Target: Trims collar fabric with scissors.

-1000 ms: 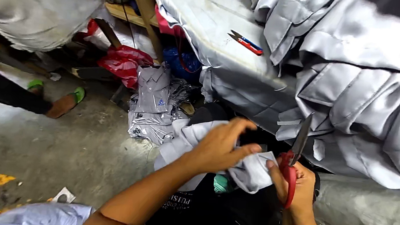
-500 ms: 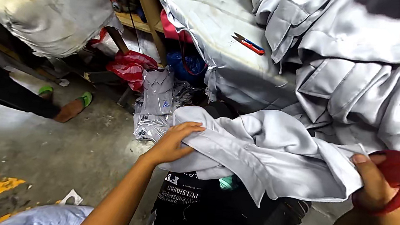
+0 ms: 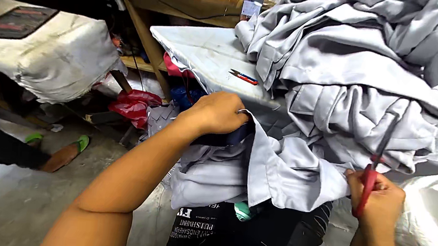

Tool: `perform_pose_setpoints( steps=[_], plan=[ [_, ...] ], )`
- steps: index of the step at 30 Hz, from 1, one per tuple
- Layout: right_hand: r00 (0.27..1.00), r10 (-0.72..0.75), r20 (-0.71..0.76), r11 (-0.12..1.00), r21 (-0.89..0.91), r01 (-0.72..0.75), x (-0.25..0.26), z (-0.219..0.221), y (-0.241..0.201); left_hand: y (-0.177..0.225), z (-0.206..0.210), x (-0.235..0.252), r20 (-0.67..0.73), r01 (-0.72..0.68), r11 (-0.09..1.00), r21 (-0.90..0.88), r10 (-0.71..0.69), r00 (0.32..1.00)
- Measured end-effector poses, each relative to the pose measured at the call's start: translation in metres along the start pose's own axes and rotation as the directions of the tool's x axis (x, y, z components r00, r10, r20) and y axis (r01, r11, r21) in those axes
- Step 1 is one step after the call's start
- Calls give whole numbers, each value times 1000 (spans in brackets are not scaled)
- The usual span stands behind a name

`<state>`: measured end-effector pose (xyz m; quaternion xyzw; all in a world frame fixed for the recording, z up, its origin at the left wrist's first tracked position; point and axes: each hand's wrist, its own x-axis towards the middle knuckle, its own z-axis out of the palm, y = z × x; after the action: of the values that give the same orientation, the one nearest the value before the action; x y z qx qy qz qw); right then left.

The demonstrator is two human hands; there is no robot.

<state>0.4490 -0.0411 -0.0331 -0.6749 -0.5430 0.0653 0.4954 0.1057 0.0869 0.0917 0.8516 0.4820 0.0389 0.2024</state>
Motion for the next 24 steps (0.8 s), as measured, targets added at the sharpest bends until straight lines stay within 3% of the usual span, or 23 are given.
perform_pose_setpoints(
  steps=[4,9,11,14,16,19,21,23,24],
  plan=[
    [996,-91,3,990,-110,91,-12,14,-20,39,-10,7,6,-1,985,173,0,1000],
    [969,-221,111,942,281,182,-23,58,-63,59,-7,13,34,-55,974,220,49,998],
    [968,-214,132,936,312,164,-22,79,-73,57,-5,13,28,-80,978,191,76,997],
    [969,-145,202,956,280,84,-11,98,-73,37,-4,12,-26,-151,982,110,154,988],
    [961,-133,241,934,355,40,-2,102,-71,20,-2,11,-115,-210,977,27,211,971],
    [979,-104,175,888,461,12,2,100,-76,-4,17,8,-224,-321,921,-220,273,936],
    [989,-90,120,847,531,13,3,92,-82,-26,49,0,-180,-398,826,-399,355,917],
    [990,-107,91,813,582,35,5,78,-84,-53,86,-7,-28,-401,817,-414,429,903],
    [987,-135,88,798,600,55,6,70,-84,-63,109,-9,-19,-380,840,-386,405,914]
  ],
)
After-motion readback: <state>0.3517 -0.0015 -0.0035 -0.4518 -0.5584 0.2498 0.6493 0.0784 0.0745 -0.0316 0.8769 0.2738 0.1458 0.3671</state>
